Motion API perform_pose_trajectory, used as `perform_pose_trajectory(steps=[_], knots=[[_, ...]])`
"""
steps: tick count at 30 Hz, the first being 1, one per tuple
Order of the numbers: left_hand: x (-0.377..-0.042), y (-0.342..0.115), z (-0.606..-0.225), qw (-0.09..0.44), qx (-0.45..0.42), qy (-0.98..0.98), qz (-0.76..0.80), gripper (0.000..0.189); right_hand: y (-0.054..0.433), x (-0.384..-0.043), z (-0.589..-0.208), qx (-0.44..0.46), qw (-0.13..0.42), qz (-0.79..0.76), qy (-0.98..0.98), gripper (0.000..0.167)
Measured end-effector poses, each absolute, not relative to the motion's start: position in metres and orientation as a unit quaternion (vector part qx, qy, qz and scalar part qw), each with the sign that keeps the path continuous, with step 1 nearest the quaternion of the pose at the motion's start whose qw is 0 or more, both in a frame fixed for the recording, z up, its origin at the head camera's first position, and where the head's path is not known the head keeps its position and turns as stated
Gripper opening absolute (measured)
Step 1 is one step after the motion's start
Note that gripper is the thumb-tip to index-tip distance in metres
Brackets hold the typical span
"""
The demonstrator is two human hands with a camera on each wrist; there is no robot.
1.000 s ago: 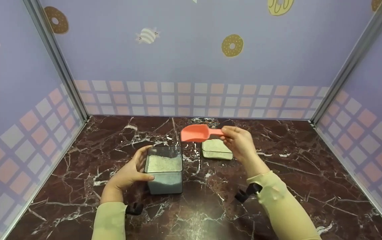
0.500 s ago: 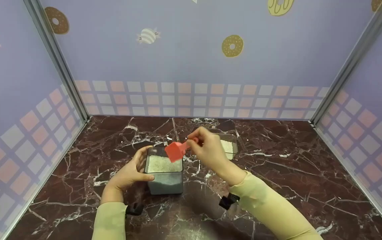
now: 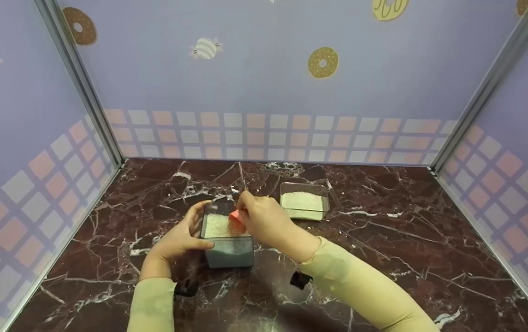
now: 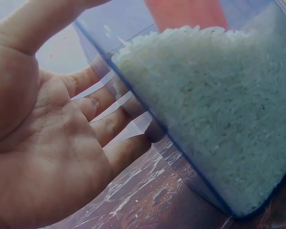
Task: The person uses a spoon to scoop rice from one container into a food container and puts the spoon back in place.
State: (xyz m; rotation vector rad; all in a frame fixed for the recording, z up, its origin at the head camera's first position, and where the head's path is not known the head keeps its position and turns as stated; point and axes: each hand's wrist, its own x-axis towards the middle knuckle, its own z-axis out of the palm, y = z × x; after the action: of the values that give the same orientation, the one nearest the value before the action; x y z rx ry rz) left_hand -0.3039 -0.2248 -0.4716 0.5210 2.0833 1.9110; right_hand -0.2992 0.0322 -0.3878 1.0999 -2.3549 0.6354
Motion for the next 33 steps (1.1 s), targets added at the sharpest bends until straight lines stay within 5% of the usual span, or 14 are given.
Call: perform_pose_trajectory(steps=[17, 33], knots=[[-0.306, -0.225, -0.473, 0.132, 0.188, 0.71, 0.665, 0.112, 0.03, -0.32, -0.403, 0.221, 0.018, 0.431, -0.875, 0.006], [-0.306, -0.224, -0.474, 0.127, 0.189, 0.713, 0.663, 0.114, 0.031, -0.327, -0.41, 0.135, -0.055, 0.594, -0.791, 0.009]])
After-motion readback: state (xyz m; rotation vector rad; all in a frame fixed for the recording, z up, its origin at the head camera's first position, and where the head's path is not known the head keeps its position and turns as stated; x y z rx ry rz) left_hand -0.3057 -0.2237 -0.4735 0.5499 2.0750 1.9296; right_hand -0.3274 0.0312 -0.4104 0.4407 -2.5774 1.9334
